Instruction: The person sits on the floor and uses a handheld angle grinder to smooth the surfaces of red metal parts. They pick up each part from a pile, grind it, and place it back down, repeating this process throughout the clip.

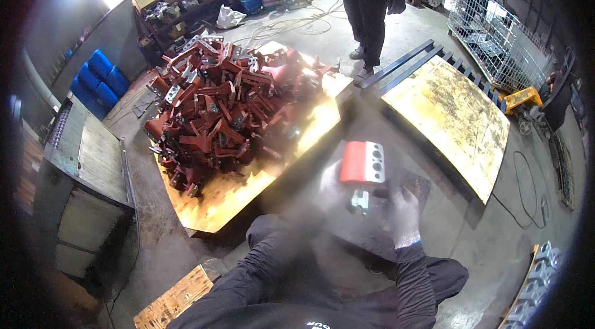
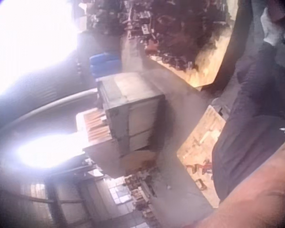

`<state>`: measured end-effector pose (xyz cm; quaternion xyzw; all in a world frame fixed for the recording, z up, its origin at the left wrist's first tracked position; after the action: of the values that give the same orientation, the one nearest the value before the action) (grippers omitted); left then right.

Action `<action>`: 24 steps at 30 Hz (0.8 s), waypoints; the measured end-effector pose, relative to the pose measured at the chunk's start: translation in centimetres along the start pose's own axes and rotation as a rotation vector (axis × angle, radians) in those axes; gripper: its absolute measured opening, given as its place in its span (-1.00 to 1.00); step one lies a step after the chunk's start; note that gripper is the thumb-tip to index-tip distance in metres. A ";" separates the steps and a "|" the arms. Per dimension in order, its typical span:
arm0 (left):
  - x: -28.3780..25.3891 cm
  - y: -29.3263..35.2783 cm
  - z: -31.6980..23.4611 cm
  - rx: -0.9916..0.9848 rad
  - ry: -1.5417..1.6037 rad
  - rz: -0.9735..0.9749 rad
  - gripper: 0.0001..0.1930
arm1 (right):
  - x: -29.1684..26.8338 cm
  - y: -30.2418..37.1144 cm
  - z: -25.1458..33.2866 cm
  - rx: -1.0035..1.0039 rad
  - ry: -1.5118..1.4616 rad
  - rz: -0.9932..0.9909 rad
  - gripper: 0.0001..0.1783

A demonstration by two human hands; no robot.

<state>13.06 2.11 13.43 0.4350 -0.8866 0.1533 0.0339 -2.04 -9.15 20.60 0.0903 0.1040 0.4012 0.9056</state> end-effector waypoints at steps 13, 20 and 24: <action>0.4 2.6 -3.4 0.148 -0.367 0.289 -0.58 | -2.7 -0.5 -4.1 0.236 -0.028 0.220 -0.33; 2.6 3.8 -3.1 0.086 -0.832 0.210 -0.63 | -2.4 3.0 -6.5 0.162 -0.274 0.060 -0.60; -2.7 6.5 7.7 -0.468 -0.165 0.166 -0.51 | -0.3 3.4 -5.1 -0.030 0.069 0.008 -0.65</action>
<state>10.24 5.59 3.99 0.3520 -0.9304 -0.0898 0.0487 -5.96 -6.68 16.54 0.0633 0.1289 0.4094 0.9010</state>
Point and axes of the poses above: each hand's wrist, its own y-axis away from the middle knuckle, its own x-axis out of the palm, z = x × y, the point moved 1 cm from there along -y, towards the middle knuckle, and after that the axes turned 7 degrees about y, right-handed, at the moved point
